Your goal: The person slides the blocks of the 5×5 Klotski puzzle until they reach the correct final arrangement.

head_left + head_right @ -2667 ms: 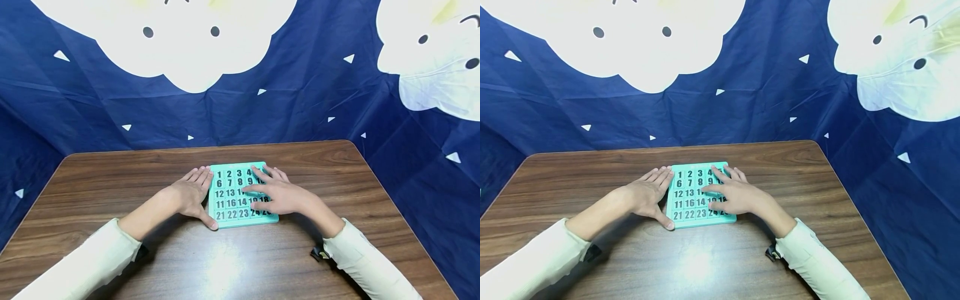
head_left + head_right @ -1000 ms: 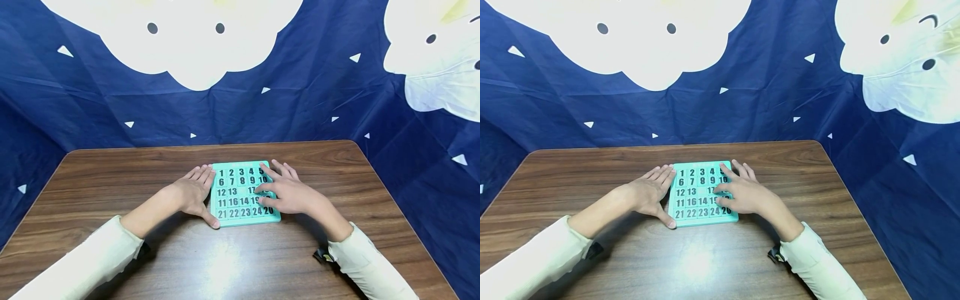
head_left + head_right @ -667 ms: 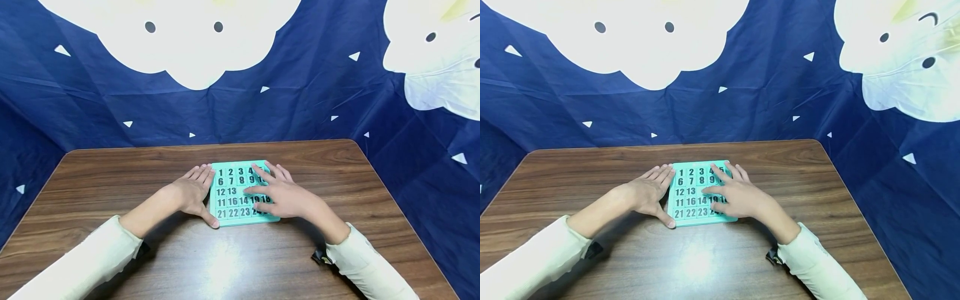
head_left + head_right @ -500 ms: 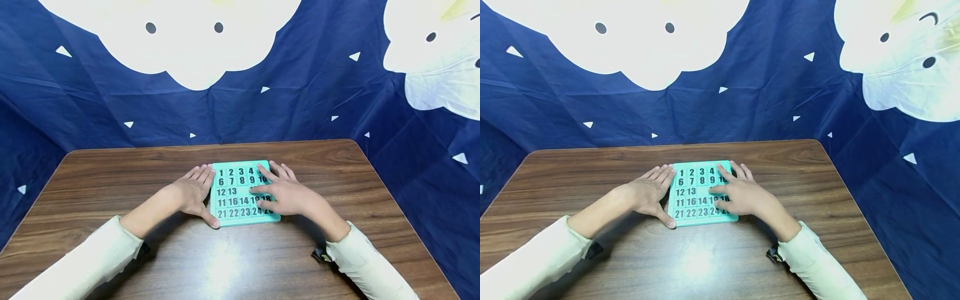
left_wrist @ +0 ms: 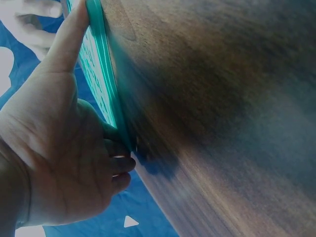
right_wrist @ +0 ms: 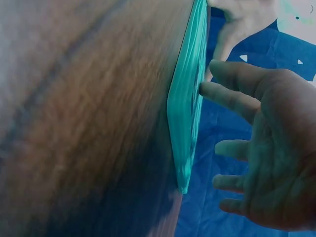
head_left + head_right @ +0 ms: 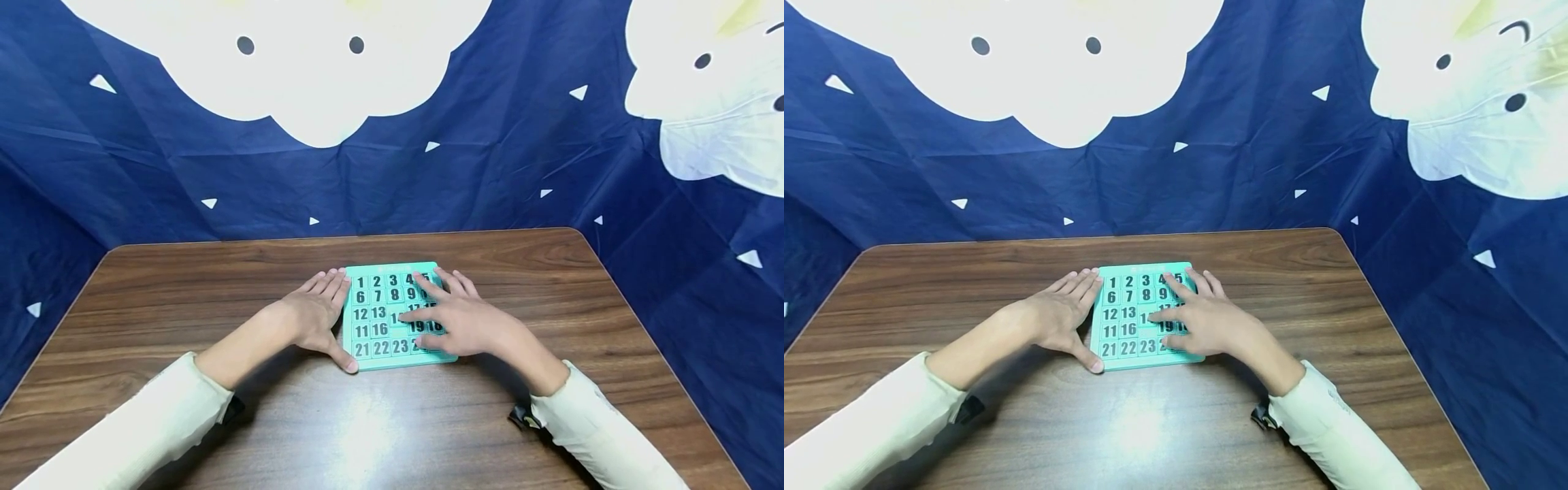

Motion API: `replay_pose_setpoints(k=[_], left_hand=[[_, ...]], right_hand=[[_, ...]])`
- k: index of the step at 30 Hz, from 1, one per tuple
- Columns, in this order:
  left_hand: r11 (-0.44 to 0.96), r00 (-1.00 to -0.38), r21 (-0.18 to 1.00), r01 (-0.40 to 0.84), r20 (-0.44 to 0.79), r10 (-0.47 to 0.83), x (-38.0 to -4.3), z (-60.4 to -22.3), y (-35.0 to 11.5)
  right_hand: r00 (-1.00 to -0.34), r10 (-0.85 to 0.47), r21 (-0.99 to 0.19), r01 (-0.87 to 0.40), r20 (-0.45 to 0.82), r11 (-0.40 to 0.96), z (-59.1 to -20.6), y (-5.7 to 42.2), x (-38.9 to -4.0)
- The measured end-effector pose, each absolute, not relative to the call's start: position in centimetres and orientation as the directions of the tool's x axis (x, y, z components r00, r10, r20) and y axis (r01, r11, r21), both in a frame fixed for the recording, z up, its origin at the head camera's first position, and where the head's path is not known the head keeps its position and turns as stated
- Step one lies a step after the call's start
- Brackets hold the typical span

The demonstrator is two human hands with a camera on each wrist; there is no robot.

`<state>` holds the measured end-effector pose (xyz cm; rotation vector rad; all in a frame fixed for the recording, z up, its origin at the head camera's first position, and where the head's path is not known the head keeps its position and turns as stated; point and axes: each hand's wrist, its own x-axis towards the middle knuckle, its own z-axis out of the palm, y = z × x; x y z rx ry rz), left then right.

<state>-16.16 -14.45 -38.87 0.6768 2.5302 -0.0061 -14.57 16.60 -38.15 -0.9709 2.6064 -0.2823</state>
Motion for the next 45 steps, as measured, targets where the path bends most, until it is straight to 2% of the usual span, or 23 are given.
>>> replay_pose_setpoints(k=[4, 11, 20, 27, 36, 41, 45], left_hand=[[0.879, -0.743, 0.121, 0.462, -0.488, 0.458, -16.2, -38.9, -14.6], [0.875, -0.737, 0.121, 0.468, -0.493, 0.463, -16.1, -38.7, -14.6], [0.876, -0.737, 0.117, 0.469, -0.494, 0.461, -16.3, -38.7, -14.5], [0.873, -0.735, 0.116, 0.474, -0.494, 0.464, -16.4, -38.8, -14.4], [0.873, -0.739, 0.116, 0.474, -0.486, 0.466, -16.2, -38.9, -14.4], [0.876, -0.742, 0.111, 0.470, -0.487, 0.460, -16.1, -38.9, -14.4], [0.879, -0.746, 0.109, 0.463, -0.487, 0.454, -16.1, -38.8, -14.4]], right_hand=[[-0.717, -0.653, -0.284, -0.591, -0.244, 0.755, -38.3, 16.5, -15.3], [-0.698, -0.682, -0.365, -0.589, -0.218, 0.721, -37.9, 17.8, -14.8], [-0.657, -0.717, -0.396, -0.610, -0.233, 0.687, -38.7, 17.2, -14.6], [-0.729, -0.644, -0.353, -0.553, -0.233, 0.754, -38.3, 18.1, -15.2], [-0.691, -0.680, -0.375, -0.579, -0.245, 0.724, -37.8, 18.2, -14.0], [-0.690, -0.696, -0.374, -0.602, -0.201, 0.705, -38.0, 17.1, -14.7], [-0.691, -0.687, -0.357, -0.597, -0.225, 0.718, -38.6, 16.2, -15.3]])
